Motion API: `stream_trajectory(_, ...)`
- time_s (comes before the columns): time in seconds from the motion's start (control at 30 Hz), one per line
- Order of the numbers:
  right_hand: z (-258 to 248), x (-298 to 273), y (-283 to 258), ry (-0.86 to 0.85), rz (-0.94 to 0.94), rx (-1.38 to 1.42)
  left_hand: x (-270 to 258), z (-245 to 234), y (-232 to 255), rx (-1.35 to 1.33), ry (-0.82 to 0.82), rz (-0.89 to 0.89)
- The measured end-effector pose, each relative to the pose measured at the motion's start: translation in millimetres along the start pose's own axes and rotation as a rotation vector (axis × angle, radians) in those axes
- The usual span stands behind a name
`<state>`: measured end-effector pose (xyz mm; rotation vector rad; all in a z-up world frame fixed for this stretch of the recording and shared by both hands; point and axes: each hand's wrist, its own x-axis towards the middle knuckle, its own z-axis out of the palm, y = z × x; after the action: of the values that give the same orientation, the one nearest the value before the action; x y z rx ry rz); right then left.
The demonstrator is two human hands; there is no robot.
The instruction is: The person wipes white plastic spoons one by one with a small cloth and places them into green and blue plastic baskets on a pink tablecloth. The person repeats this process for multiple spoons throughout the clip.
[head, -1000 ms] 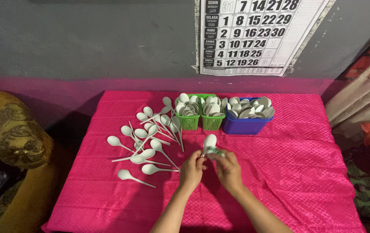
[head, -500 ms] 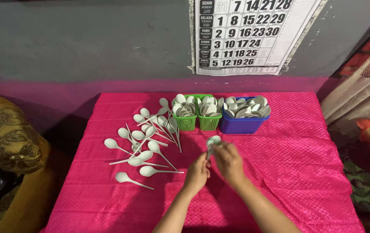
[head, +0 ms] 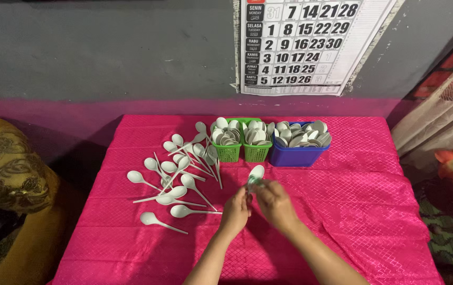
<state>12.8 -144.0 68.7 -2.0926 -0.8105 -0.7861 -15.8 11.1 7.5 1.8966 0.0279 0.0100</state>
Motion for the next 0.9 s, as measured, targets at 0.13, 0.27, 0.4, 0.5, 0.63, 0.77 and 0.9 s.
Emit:
stream_trajectory(0.13, -1.5, 2.0, 3.1, 0.02, 0.151, -0.05, -7.5, 0.6, 6.1, -0.042, -0.101, -0.085)
stream_trajectory(0.27, -0.8, 0.9, 5.7, -0.031, -0.016, -0.017, -3.4, -2.6, 10.5, -0.022, -0.061, -0.066)
stream_trajectory(0.4, -0.3, 4.1, 6.8, -0.02, 0.075, -0.074, -1.5, -6.4, 10.6, -0.107, -0.1, -0.094)
stream_trajectory(0.5, -1.7, 1.3, 6.2, 0.077, 0.099, -0.075, -5.7, -1.8, 10.1, -0.057, -0.138, -0.094)
stream_trajectory(0.63, 5.1, -4.3, 1.3, 0.036, -0.036, -0.028, -1.6, -3.5, 13.6, -0.046, -0.081, -0.066)
stream_trajectory(0.77, 4.9, -10.3, 15.8, 0.073, 0.228, -0.001, -2.9, -11.8, 10.6, -0.017, -0.069, -0.062)
stream_trajectory(0.9, 1.9, -13.1, 26.6, 0.268, 0.512, 0.41, -3.5, -10.4, 8.1, -0.099, -0.076, -0.11)
